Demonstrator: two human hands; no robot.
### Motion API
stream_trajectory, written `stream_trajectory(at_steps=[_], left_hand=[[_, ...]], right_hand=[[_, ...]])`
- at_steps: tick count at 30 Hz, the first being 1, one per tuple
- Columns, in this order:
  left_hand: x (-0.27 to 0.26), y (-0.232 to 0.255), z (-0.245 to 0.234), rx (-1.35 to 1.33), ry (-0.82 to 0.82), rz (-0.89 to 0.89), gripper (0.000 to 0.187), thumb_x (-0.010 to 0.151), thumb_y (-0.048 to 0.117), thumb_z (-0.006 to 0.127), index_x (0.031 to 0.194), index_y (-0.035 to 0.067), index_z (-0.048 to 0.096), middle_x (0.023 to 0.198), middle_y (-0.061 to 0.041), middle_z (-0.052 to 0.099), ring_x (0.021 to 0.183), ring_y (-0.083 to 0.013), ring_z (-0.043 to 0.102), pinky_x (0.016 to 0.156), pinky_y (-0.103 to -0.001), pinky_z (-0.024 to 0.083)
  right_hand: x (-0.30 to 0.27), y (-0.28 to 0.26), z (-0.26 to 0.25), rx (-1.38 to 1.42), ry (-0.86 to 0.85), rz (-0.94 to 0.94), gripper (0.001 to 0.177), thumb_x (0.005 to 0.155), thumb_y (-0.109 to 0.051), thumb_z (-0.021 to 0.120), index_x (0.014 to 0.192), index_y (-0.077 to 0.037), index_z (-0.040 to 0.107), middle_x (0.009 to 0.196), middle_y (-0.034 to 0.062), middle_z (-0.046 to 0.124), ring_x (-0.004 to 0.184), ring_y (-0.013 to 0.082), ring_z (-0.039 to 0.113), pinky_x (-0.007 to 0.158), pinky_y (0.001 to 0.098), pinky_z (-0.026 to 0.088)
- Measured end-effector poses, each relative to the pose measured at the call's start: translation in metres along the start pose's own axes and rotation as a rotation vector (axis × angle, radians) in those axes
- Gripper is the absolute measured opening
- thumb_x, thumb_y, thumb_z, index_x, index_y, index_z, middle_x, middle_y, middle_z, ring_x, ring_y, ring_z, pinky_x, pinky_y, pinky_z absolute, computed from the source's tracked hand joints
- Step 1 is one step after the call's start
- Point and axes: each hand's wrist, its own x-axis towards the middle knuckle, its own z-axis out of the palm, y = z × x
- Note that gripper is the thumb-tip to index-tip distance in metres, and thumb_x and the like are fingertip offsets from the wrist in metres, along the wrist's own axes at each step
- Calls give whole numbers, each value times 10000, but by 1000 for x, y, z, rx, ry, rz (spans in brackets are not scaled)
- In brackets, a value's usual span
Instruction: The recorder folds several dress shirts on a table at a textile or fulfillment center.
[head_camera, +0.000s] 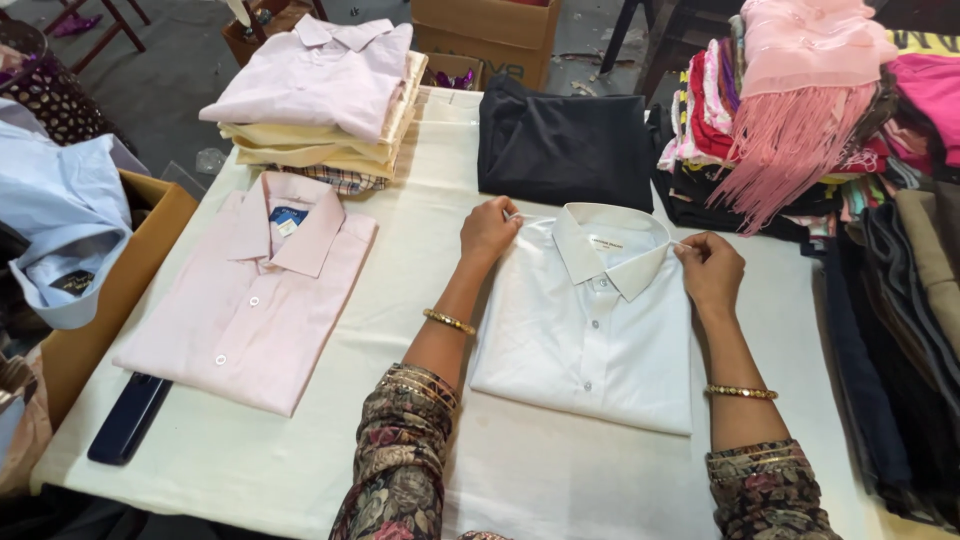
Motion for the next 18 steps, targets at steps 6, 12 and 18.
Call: stream_trajectory(at_steps=[6,12,18], left_hand=[[-41,32,-7,86,243,179,255,931,216,665,1180,161,673,1105,-88,732,1066,-302,688,895,-407,546],[-76,34,4,263,-78,385,589,1016,383,464,1546,131,405,1560,-99,421,1448,-294,352,1183,-484,270],[-100,33,-17,628,-164,255,726,1037,586,277,1633,189,159,1717,-62,70,1586,-272,-11,1235,-580,-15]], right_hand=[[-22,-28,-16,-350,158,-437,275,865,-96,778,1131,-38,739,1144,174,700,1049,343,623,933,442,500],[-31,32,23,-364,-240,-354,512,1053,-258,495,1509,-26,464,1605,176,440,1510,344,359,1195,558,234],[-75,-12,-13,-617,-226,-225,687,1002,-412,479,1592,-99,320,1696,143,205,1575,317,114,1201,627,94]])
